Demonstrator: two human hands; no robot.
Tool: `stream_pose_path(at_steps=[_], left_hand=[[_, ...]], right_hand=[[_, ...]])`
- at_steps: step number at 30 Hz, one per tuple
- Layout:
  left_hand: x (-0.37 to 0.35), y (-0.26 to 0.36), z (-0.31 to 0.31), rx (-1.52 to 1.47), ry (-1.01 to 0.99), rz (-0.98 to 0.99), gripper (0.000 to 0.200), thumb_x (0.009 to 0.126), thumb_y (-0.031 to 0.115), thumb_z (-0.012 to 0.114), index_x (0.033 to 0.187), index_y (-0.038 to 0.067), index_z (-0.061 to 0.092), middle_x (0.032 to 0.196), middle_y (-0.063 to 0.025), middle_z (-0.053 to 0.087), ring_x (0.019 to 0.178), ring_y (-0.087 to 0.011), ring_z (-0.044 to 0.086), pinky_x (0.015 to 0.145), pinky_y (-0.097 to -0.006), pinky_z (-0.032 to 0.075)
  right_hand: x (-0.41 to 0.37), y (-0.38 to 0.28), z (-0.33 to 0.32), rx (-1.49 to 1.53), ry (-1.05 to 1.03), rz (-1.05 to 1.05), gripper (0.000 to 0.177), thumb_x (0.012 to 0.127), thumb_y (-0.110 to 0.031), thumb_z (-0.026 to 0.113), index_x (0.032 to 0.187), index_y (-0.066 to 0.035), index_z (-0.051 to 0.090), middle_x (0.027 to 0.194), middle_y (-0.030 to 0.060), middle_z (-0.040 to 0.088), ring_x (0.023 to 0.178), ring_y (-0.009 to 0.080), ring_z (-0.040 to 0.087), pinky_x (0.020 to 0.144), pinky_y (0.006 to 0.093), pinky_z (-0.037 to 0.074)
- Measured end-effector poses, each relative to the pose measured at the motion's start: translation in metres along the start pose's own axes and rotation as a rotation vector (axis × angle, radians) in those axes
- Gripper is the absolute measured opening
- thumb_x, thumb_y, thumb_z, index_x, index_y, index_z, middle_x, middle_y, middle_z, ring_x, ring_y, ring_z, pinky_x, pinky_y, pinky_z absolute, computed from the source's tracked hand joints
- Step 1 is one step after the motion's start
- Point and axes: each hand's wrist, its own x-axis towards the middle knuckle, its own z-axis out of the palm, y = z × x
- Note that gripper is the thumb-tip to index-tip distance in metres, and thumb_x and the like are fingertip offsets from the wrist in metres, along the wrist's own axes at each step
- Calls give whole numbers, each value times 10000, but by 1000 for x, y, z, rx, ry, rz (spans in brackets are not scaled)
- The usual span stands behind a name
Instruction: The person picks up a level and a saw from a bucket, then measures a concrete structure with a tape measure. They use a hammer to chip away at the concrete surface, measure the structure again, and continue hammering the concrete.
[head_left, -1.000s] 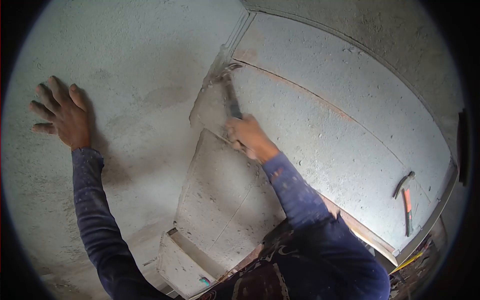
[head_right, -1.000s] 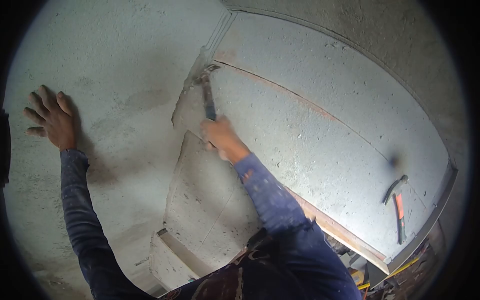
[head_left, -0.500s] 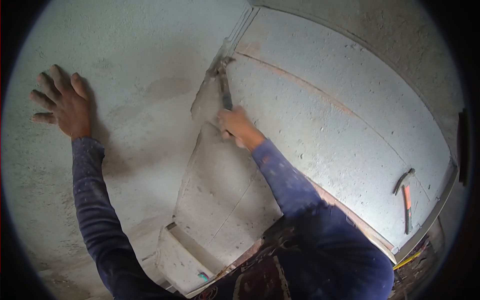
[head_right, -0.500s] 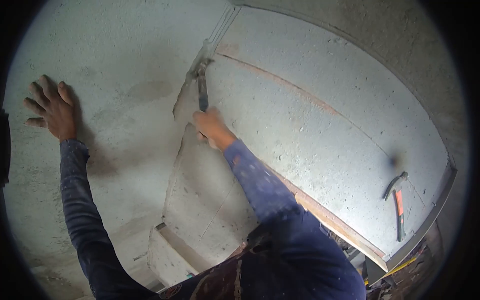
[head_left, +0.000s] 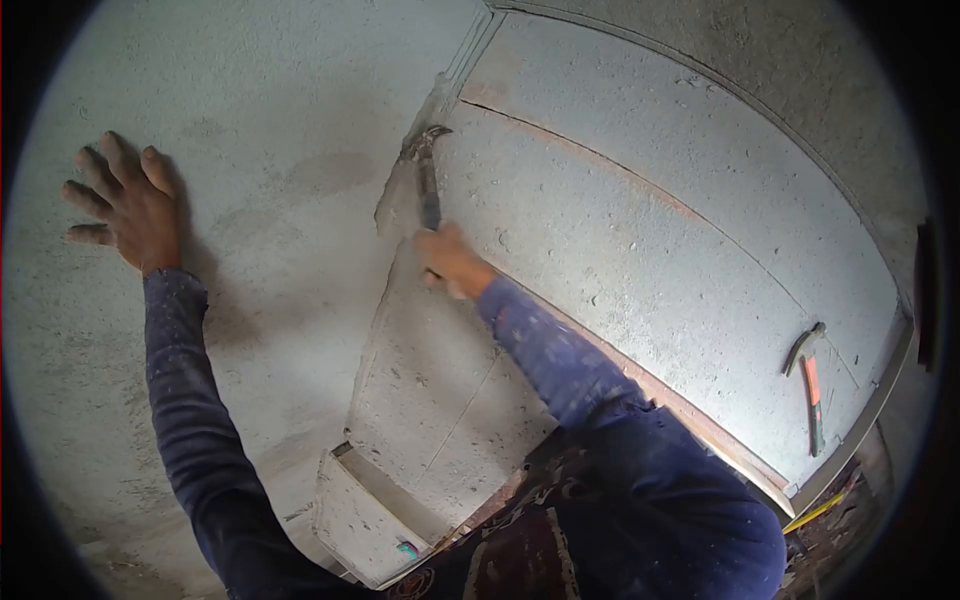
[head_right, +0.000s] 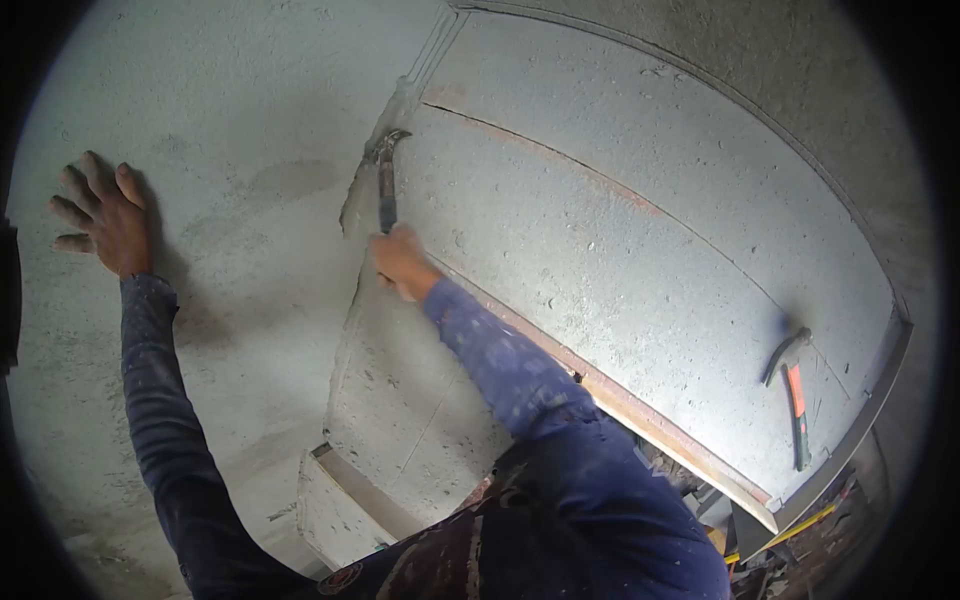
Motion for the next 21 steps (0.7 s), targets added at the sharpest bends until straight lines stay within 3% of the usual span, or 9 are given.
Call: stream_pose_path(at_steps=[4, 8, 9, 10, 13, 15, 17, 19, 21], left_hand=[[1, 1, -3, -40, 8, 1, 611, 1019, 570, 306, 1560, 288, 272, 1651, -65, 166, 1515, -427, 5, 1099, -782, -11], [4, 4, 13, -69, 33, -4, 603, 1018, 557, 321, 1555, 288, 278, 1645, -64, 179, 1511, -434, 27, 1096, -788, -1], [6, 7, 28, -559, 318, 32, 598, 1018, 553, 321, 1553, 290, 280, 1643, -62, 186, 1510, -435, 35, 1095, -790, 2], [8, 8, 37, -1048, 603, 77, 593, 1018, 550, 322, 1552, 292, 283, 1640, -61, 192, 1509, -435, 43, 1095, -792, 5], [8, 8, 37, -1059, 614, 73, 590, 1018, 545, 319, 1552, 297, 282, 1640, -60, 196, 1509, -435, 52, 1095, -791, 5], [8, 8, 36, -1070, 611, 67, 591, 1018, 543, 315, 1554, 297, 278, 1643, -57, 192, 1510, -433, 50, 1096, -791, 6], [16, 10, 34, -1085, 622, 72, 591, 1019, 540, 311, 1556, 296, 274, 1645, -55, 188, 1512, -432, 47, 1096, -790, 7], [8, 9, 40, -1095, 621, 70, 584, 1022, 529, 308, 1558, 299, 268, 1652, -38, 176, 1516, -422, 36, 1106, -780, 7], [3, 13, 43, -1110, 614, 67, 584, 1025, 525, 302, 1561, 298, 261, 1653, -32, 173, 1520, -410, 34, 1110, -776, 7]], right_hand=[[-92, -42, -34, 107, 48, -132, 86, 957, -96, 528, 957, -21, 485, 716, 11, 465, 525, 88, 434, 400, 271, 359], [-98, -87, -38, 238, 260, -694, 69, 967, -92, 504, 968, -32, 470, 724, 2, 468, 538, 76, 450, 403, 259, 361], [-74, -99, -40, 246, 255, -700, 69, 967, -92, 504, 968, -32, 470, 724, 2, 468, 538, 76, 450, 403, 259, 361], [-40, -107, -41, 291, 455, -900, 77, 966, -94, 507, 974, -27, 472, 732, 15, 484, 534, 91, 457, 405, 267, 356], [51, -59, -9, -57, 1132, -1292, 110, 967, -108, 522, 955, -7, 481, 732, 57, 512, 509, 144, 461, 407, 300, 333], [32, -14, 14, -14, 295, -78, 154, 960, -135, 554, 913, -4, 487, 725, 69, 503, 497, 171, 442, 407, 314, 316], [-23, -10, -1, -77, -92, 52, 172, 950, -142, 578, 921, 3, 490, 717, 59, 491, 502, 153, 438, 408, 303, 325], [-63, -6, -23, 7, -205, 37, 161, 941, -128, 594, 926, -1, 497, 709, 36, 475, 499, 123, 428, 401, 294, 348], [-112, -13, -40, -207, -74, -113, 131, 941, -101, 593, 957, -32, 483, 702, -4, 458, 494, 84, 421, 393, 281, 365]])
